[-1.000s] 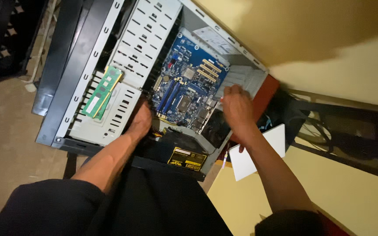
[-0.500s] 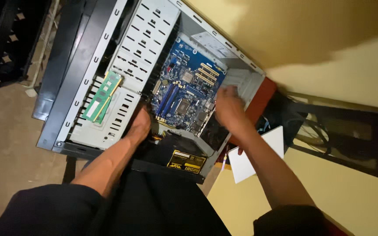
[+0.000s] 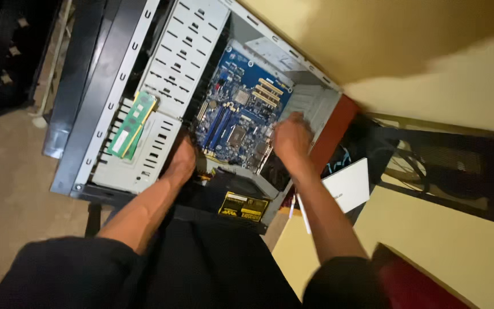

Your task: The person installs a motherboard into a computer case and secures it with screws using a screwdriver.

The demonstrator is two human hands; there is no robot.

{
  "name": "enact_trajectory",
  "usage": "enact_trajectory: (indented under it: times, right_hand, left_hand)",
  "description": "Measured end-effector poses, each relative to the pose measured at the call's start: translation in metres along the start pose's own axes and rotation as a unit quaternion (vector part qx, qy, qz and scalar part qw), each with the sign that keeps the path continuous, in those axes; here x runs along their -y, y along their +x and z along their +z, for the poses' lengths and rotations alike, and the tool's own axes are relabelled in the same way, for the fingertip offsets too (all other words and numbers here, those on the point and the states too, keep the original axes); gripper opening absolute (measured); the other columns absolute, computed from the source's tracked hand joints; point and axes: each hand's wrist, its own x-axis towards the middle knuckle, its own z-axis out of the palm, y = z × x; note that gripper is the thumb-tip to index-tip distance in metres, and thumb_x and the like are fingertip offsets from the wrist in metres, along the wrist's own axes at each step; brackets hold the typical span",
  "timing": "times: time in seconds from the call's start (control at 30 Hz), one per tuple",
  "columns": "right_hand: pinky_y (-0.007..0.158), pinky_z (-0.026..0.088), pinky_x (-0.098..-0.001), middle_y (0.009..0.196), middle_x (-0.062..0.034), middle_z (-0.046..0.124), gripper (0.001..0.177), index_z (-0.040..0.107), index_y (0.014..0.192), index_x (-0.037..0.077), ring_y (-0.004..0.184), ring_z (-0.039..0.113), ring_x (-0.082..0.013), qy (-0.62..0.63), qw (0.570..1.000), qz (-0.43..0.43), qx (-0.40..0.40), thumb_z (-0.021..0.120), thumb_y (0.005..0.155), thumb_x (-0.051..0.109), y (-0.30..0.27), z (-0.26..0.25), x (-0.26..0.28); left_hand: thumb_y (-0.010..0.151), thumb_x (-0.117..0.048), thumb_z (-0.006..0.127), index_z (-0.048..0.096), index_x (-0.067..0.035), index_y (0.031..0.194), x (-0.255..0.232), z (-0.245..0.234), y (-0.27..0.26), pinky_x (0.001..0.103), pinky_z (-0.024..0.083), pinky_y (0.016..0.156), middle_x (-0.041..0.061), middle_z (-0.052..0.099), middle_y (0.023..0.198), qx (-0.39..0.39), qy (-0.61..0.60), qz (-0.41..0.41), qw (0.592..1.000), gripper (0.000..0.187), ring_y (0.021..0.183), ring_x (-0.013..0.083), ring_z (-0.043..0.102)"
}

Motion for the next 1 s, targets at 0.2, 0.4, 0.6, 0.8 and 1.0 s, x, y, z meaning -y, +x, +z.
enact_trajectory:
  times: [0.2, 0.4, 0.6, 0.8, 1.0]
  right_hand:
    - [0.06, 0.059, -0.0433, 0.089, -0.0149, 0.066, 0.019, 0.072, 0.099, 0.004, 0.069, 0.077, -0.0354, -0.106, 0.972, -0.184, -0.105, 0.061, 0.091, 0.017, -0.047, -0.061, -0.001]
    - [0.053, 0.059, -0.0453, 0.081, -0.0217, 0.067, 0.035, 0.071, 0.104, -0.006, 0.064, 0.074, -0.0412, -0.07, 0.984, -0.089, -0.139, 0.07, 0.094, 0.028, -0.045, -0.012, -0.011]
    - [0.067, 0.062, -0.0611, 0.101, -0.0325, 0.071, 0.043, 0.046, 0.135, -0.002, 0.081, 0.074, -0.0563, 0.072, 0.994, -0.003, 0.078, 0.058, 0.103, 0.024, -0.052, -0.087, 0.021]
    - [0.059, 0.065, -0.0524, 0.112, -0.0192, 0.057, 0.03, 0.06, 0.118, 0.002, 0.076, 0.075, -0.051, -0.001, 0.996, -0.086, 0.024, 0.066, 0.09, 0.009, -0.059, -0.061, 0.006]
    - [0.064, 0.064, -0.0546, 0.099, -0.0262, 0.068, 0.031, 0.065, 0.116, -0.008, 0.078, 0.076, -0.0496, 0.01, 0.994, -0.1, 0.041, 0.058, 0.1, 0.018, -0.049, -0.053, -0.005]
  left_hand:
    - [0.097, -0.032, 0.068, 0.08, -0.014, 0.098, -0.003, 0.115, -0.019, 0.06, 0.051, 0.089, 0.012, 0.075, 0.089, 0.066, 0.345, 0.178, 0.919, 0.021, 0.09, 0.033, 0.071]
    - [0.099, -0.023, 0.059, 0.079, -0.008, 0.1, -0.002, 0.096, -0.025, 0.065, 0.05, 0.087, 0.019, 0.074, 0.091, -0.01, 0.393, 0.246, 0.886, 0.024, 0.091, 0.0403, 0.069]
    - [0.101, -0.014, 0.05, 0.077, -0.003, 0.102, 0.007, 0.073, -0.032, 0.069, 0.049, 0.086, 0.026, 0.072, 0.092, -0.094, 0.436, 0.309, 0.84, 0.03, 0.092, 0.0476, 0.067]
    - [0.102, -0.017, 0.055, 0.077, 0.003, 0.1, 0.019, 0.102, -0.035, 0.063, 0.049, 0.084, 0.031, 0.068, 0.094, -0.232, 0.413, 0.264, 0.84, 0.03, 0.089, 0.0472, 0.063]
    - [0.104, -0.021, 0.046, 0.077, -0.014, 0.097, 0.018, 0.089, -0.034, 0.058, 0.042, 0.078, 0.02, 0.065, 0.086, -0.107, 0.364, 0.303, 0.874, 0.032, 0.083, 0.0391, 0.057]
